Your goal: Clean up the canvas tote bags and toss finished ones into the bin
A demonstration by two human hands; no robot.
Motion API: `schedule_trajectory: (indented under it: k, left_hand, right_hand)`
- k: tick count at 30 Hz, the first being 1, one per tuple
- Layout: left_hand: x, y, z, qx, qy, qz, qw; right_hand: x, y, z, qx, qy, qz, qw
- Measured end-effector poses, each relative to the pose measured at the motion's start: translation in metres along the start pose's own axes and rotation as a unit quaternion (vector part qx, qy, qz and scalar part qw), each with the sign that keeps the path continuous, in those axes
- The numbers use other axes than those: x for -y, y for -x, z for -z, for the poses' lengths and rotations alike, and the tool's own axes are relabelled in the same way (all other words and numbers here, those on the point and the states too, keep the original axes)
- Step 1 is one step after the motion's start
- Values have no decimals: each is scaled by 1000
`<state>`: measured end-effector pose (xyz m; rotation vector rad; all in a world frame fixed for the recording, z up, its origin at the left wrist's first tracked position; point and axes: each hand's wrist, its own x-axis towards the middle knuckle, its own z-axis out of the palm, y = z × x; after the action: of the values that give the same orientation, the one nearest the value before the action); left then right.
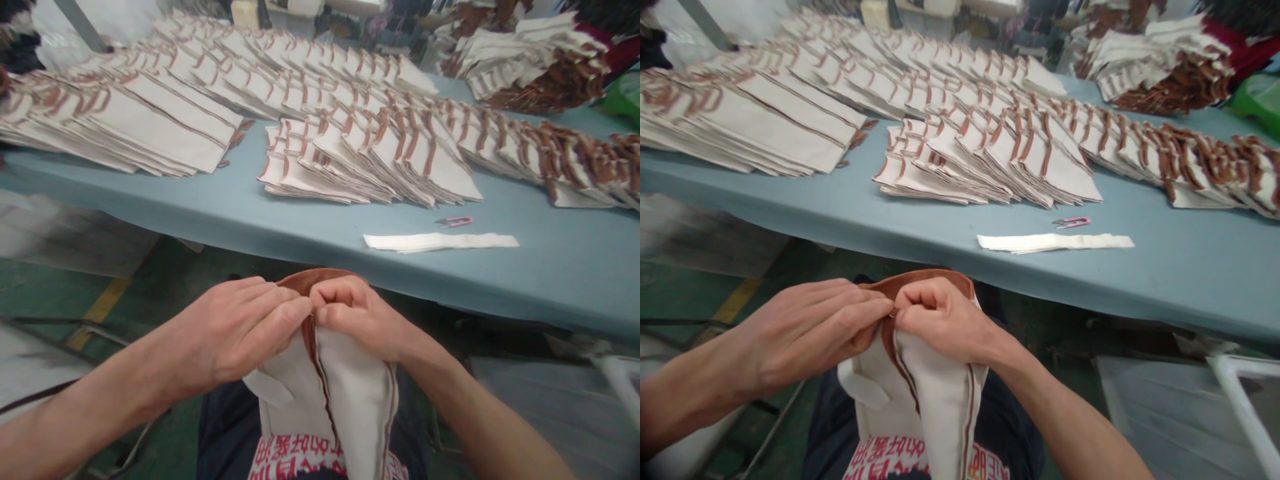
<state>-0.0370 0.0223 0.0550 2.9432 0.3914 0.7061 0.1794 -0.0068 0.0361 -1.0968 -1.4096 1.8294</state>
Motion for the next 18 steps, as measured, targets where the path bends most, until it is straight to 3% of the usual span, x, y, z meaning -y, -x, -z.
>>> schedule_trajectory:
  k: [8,13,16,18]
  left_hand:
    - [-8,7,-6,-39,22,113,993]
    - [-5,5,5,53,123,177,975]
    - [0,3,7,91,153,151,972]
    - [3,5,2,102,115,121,981]
  right_hand:
    - [11,13,-1,-61,203,64,975]
    - [14,18,-3,-79,295,170,937]
    - [14,20,-3,-92,350,207,909]
    - [14,21,-3,-95,388,225,889]
